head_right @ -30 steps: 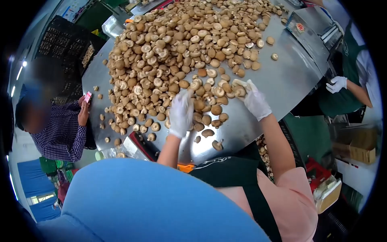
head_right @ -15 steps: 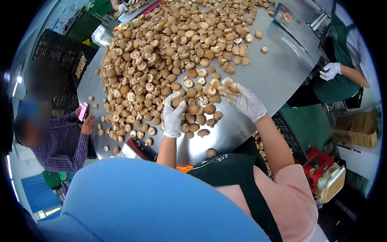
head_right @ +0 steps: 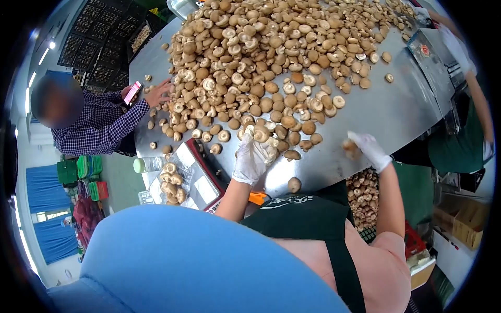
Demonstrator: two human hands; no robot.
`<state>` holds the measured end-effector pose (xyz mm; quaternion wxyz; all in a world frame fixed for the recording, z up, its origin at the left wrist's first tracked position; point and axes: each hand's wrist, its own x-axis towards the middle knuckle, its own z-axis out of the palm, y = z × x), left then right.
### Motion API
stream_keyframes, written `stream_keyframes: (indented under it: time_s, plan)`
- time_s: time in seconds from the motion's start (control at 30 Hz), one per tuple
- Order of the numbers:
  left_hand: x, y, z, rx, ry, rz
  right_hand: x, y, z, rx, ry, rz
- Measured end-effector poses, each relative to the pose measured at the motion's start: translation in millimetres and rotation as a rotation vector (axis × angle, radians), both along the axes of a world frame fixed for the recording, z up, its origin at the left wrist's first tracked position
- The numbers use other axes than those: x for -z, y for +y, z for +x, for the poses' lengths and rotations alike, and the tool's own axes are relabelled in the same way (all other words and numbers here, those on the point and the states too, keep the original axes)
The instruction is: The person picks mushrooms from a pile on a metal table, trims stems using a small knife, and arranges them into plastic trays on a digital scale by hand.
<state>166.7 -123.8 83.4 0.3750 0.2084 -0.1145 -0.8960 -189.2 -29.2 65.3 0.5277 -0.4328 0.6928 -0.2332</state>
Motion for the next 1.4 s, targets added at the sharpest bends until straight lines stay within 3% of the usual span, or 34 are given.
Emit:
stream_keyframes:
  time_s: [0.07,0.1,0.13,0.2,0.3,0.37,0.5,0.6,0.7,0.83,1.0,1.07,1.13,1.23,1.3,1.33,1.4]
  plan:
    - [0.8,1.3,3.0,-0.027,-0.031,0.004,-12.8,30.2,-23.7,-0.192,-0.019,0.074]
    - [38.6,-4.9,12.5,0.084,0.278,-0.171,-33.3,35.2,-25.5,-0.208,0.049,0.331]
    - [45.3,-0.6,16.9,0.083,0.231,-0.158,-43.2,43.6,-28.3,-0.319,0.327,0.201]
    - [47.3,9.2,24.7,0.07,0.103,-0.119,-49.4,48.9,-27.8,-0.096,0.336,0.133]
    - [41.1,19.4,31.5,0.134,-0.134,-0.097,-46.0,9.0,-15.1,-0.103,0.477,-0.046]
    - [31.0,27.4,30.2,0.137,-0.16,-0.077,-35.8,-32.6,15.9,-0.169,0.747,-0.301]
    - [43.9,37.4,37.7,0.146,-0.206,-0.051,-18.6,-126.0,97.8,-0.28,0.598,-0.664]
    - [51.6,43.7,46.7,0.109,-0.262,-0.022,14.1,-160.6,150.3,-0.388,0.691,-0.698]
    - [49.3,47.5,51.4,0.072,-0.329,-0.14,9.6,-142.4,159.4,-0.554,0.777,-0.542]
    - [45.4,48.1,63.5,0.091,-0.395,-0.146,3.1,-102.5,123.8,-0.645,0.776,-0.639]
    - [23.2,24.7,51.8,0.161,-0.619,-0.203,0.2,-64.7,111.8,-0.568,0.775,-0.652]
    - [3.6,2.8,26.8,0.078,-1.066,-0.444,5.3,-55.3,114.7,-0.519,0.772,-0.69]
    - [28.2,-35.0,10.1,-0.194,-1.377,-1.144,17.1,-47.7,115.3,-0.461,0.803,-0.766]
    - [25.8,-79.3,-23.6,-0.213,-1.49,-1.354,14.2,-38.7,114.1,-0.406,0.806,-0.771]
    - [42.9,-97.6,-36.3,0.259,-1.886,-1.644,16.6,-33.0,107.4,-0.358,0.796,-0.755]
    - [48.8,-105.2,-41.1,0.261,-1.878,-1.65,20.3,-29.5,100.5,-0.316,0.848,-0.748]
    - [43.8,-114.2,-47.7,0.583,-1.999,-1.59,23.4,-23.6,87.0,-0.263,0.899,-0.737]
